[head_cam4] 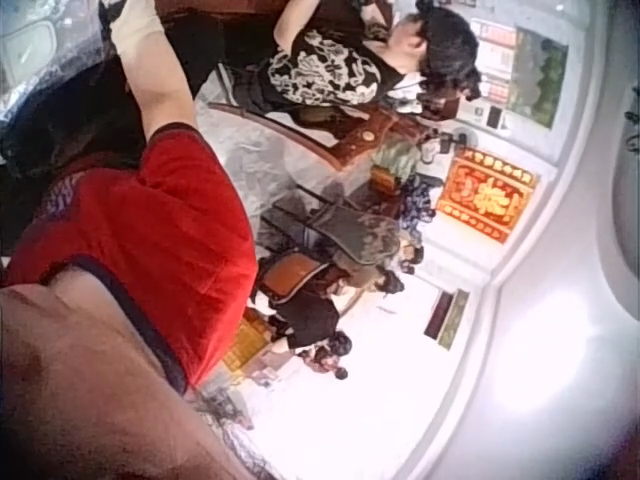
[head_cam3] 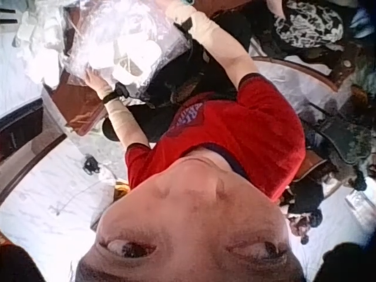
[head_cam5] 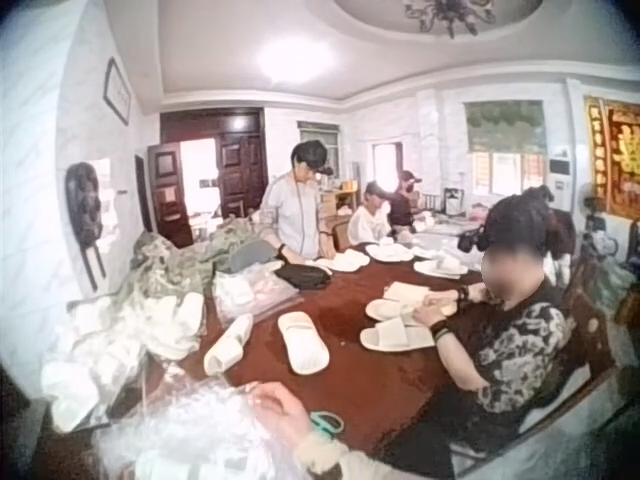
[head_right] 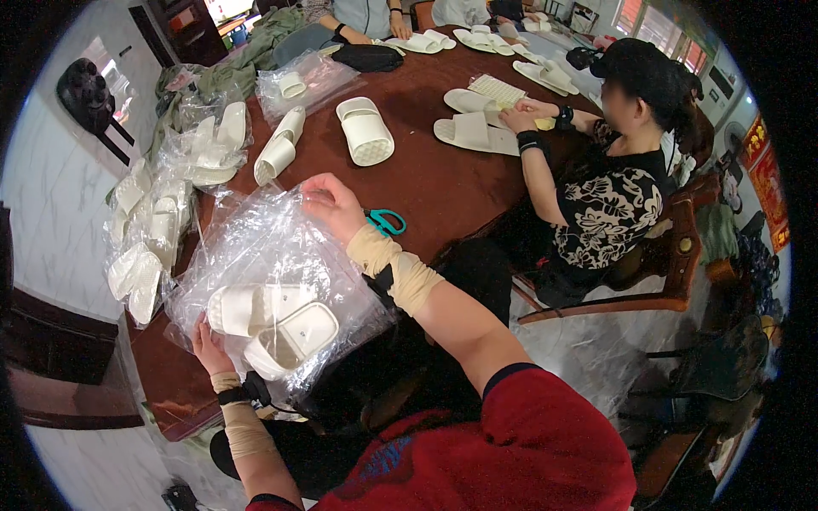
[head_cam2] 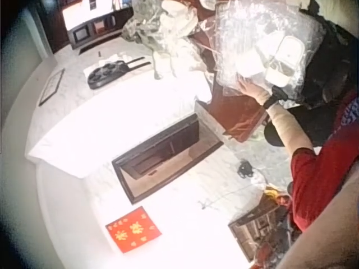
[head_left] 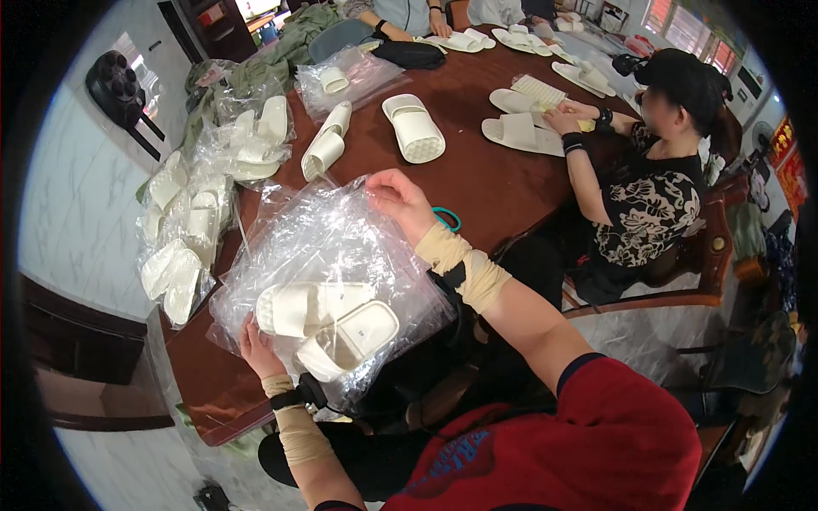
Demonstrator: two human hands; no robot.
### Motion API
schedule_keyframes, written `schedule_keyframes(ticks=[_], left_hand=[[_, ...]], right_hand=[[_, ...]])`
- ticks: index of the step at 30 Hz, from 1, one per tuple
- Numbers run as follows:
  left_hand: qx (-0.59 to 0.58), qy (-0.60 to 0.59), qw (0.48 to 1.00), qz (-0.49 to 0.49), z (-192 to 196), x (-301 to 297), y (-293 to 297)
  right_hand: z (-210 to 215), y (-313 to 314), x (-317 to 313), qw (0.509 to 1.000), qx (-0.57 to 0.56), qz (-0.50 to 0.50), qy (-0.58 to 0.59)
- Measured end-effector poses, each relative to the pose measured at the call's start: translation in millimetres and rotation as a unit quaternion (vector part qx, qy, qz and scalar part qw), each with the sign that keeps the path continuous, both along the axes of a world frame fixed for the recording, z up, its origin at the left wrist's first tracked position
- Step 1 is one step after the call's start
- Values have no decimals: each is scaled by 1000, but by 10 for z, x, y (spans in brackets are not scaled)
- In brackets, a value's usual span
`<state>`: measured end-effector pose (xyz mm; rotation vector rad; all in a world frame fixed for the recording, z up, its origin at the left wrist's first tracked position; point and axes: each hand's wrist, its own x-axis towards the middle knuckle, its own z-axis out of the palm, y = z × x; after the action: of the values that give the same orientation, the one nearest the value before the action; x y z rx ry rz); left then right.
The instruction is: Packaging pairs of white house slippers into clear plastic bags and setting them aside.
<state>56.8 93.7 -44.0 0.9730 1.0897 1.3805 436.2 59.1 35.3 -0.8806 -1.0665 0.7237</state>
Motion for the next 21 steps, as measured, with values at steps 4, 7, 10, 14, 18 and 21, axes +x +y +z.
schedule_keyframes(ticks=[4,7,10,14,18,21], left_hand=[[1,15,1000,19,-128,-123,6],[11,90,992,89,121,122,-157],[198,280,928,145,325,239,-313],[248,626,726,141,239,67,-302],[168,652,733,98,-147,-14,-263],[163,643,743,84,-256,3,-270]], right_hand=[[-125,-92,-42,979,-168,22,110],[-220,-151,-1,944,-314,63,84],[-159,-189,-11,922,-362,133,31],[-58,-131,-116,933,-318,165,-39],[193,-84,-188,939,-277,185,90],[187,-28,-116,953,-224,158,127]])
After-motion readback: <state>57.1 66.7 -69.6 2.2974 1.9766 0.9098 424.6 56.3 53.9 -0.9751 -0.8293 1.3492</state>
